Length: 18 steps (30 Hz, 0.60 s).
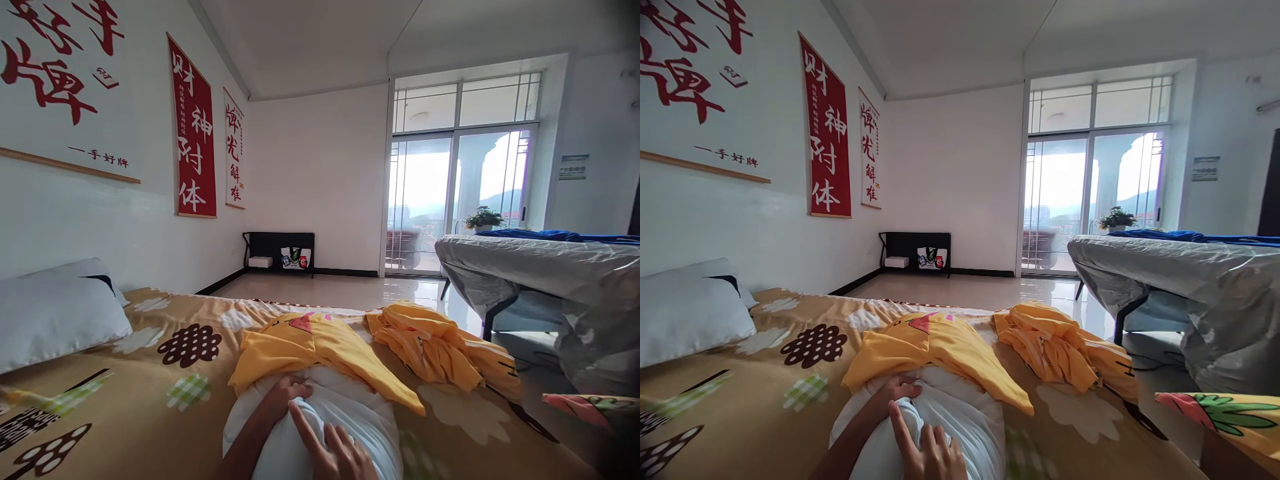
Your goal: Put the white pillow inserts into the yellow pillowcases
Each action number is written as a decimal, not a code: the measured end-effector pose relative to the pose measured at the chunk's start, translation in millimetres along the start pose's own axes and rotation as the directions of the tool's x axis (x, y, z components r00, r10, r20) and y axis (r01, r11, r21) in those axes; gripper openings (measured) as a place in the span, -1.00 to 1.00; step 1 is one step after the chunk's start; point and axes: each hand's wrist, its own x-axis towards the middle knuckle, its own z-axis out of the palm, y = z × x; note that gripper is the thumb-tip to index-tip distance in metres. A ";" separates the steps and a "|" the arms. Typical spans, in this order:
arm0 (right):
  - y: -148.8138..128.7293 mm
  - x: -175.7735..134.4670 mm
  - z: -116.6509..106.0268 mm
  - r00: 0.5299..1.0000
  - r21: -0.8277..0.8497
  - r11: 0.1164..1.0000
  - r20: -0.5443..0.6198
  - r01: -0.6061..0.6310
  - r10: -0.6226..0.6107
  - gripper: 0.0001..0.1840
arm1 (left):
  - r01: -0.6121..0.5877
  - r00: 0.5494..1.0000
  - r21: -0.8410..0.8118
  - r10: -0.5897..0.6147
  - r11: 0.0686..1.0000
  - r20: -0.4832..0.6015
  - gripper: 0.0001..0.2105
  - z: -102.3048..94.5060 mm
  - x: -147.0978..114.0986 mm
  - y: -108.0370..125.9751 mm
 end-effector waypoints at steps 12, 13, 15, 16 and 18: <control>26.5 -0.2 1.5 0.957 0.191 0.971 0.274 -0.146 0.090 -0.15 | -0.358 0.795 0.500 0.539 0.788 -0.279 -0.70 -16.2 -54.7 59.6; 27.2 0.6 1.1 0.952 0.190 0.970 0.292 -0.155 0.096 -0.15 | -0.370 0.786 0.531 0.561 0.763 -0.259 -0.72 -22.7 -60.6 63.2; 27.6 1.5 0.8 0.946 0.173 0.973 0.311 -0.153 0.093 -0.15 | -0.361 0.816 0.555 0.542 0.750 -0.201 -0.75 -34.6 -67.4 66.0; 27.4 1.5 0.9 0.946 0.162 0.976 0.313 -0.145 0.088 -0.15 | -0.358 0.842 0.557 0.517 0.749 -0.154 -0.76 -39.5 -68.0 65.4; 26.5 0.8 1.7 0.948 0.143 0.982 0.308 -0.126 0.077 -0.14 | -0.376 0.873 0.562 0.485 0.737 -0.051 -0.77 -46.5 -63.8 60.9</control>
